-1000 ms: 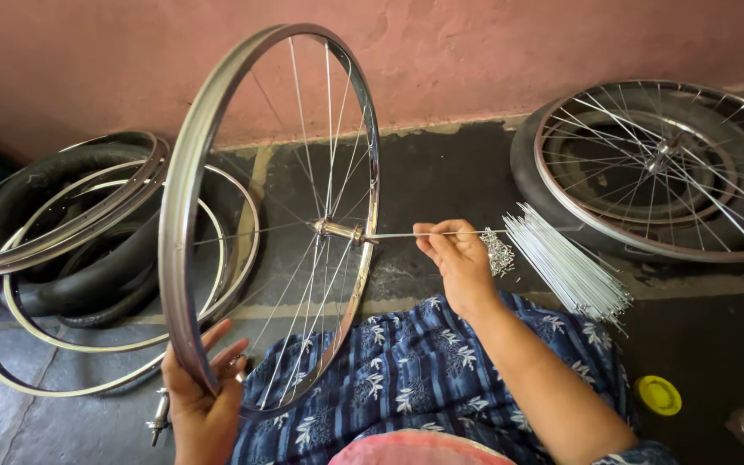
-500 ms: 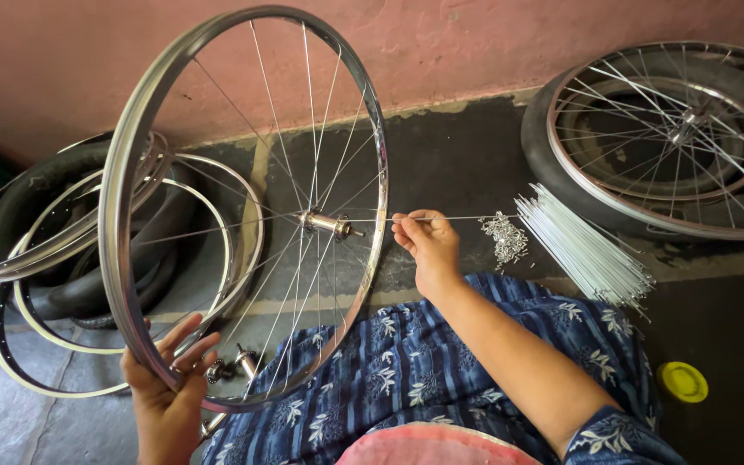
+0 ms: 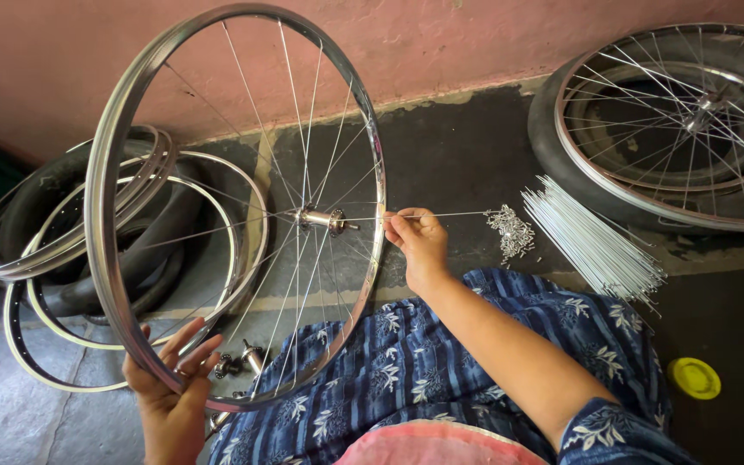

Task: The person sits on the floor and laces a bicycle wheel, threading spokes one at a time through the hub and into the rim holes, rotating the wheel as they work. They repeatedly take new spokes from a bundle on the floor and press each spoke head into the hub flange before guiding it to the rim.

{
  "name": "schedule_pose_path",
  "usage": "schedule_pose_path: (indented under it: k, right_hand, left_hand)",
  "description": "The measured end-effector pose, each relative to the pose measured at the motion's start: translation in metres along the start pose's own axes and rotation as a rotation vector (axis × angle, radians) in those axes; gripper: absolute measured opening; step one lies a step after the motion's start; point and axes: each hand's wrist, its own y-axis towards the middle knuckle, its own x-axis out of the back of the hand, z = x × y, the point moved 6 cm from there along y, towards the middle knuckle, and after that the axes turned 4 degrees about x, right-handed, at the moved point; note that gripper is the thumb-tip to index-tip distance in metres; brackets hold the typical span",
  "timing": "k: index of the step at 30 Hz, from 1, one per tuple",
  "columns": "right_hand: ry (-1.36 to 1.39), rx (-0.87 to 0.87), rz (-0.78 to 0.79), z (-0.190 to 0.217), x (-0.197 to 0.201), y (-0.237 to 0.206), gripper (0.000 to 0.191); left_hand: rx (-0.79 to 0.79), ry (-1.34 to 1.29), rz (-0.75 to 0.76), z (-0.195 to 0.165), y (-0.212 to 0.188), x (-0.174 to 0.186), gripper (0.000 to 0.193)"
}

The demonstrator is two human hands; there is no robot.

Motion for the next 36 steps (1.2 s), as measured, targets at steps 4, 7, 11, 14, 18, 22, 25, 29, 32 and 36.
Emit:
schedule_pose_path:
  k: [4, 7, 11, 14, 18, 22, 25, 29, 32, 36]
  right_hand:
    - [-0.007, 0.004, -0.019, -0.003, -0.002, 0.002, 0.012]
    - [-0.022, 0.005, -0.015, -0.002, -0.004, 0.003, 0.011]
    - [-0.005, -0.014, 0.01, -0.004, -0.01, -0.001, 0.011]
    - [-0.028, -0.033, 0.018, -0.008, -0.014, -0.002, 0.011]
    - [-0.048, -0.154, 0.026, -0.022, -0.02, 0.007, 0.012]
    - [-0.077, -0.235, 0.051, -0.033, -0.029, 0.021, 0.012]
    - [-0.122, -0.245, 0.095, -0.038, -0.041, 0.028, 0.013]
    - [-0.188, -0.161, 0.181, -0.03, -0.059, 0.035, 0.022]
    - [-0.181, -0.146, 0.217, -0.024, -0.062, 0.04, 0.026]
    - [-0.123, -0.151, 0.246, -0.021, -0.059, 0.041, 0.03]
  left_hand:
    - [-0.006, -0.056, 0.007, 0.001, -0.002, -0.001, 0.1]
    - [-0.023, -0.053, 0.016, -0.001, -0.003, -0.001, 0.1]
    - [0.01, -0.073, 0.005, 0.001, -0.005, -0.001, 0.1]
    - [-0.011, -0.058, 0.022, 0.001, -0.006, -0.003, 0.098]
    - [-0.069, -0.089, 0.038, 0.004, -0.012, -0.014, 0.093]
    - [-0.095, -0.026, -0.044, 0.01, -0.024, -0.035, 0.085]
    - [-0.108, -0.01, -0.082, 0.012, -0.036, -0.058, 0.089]
    - [-0.117, -0.002, -0.102, 0.009, -0.051, -0.089, 0.091]
    - [-0.274, 0.126, -0.026, -0.008, -0.061, -0.108, 0.082]
    - [-0.007, -0.056, -0.042, -0.003, -0.034, -0.096, 0.067]
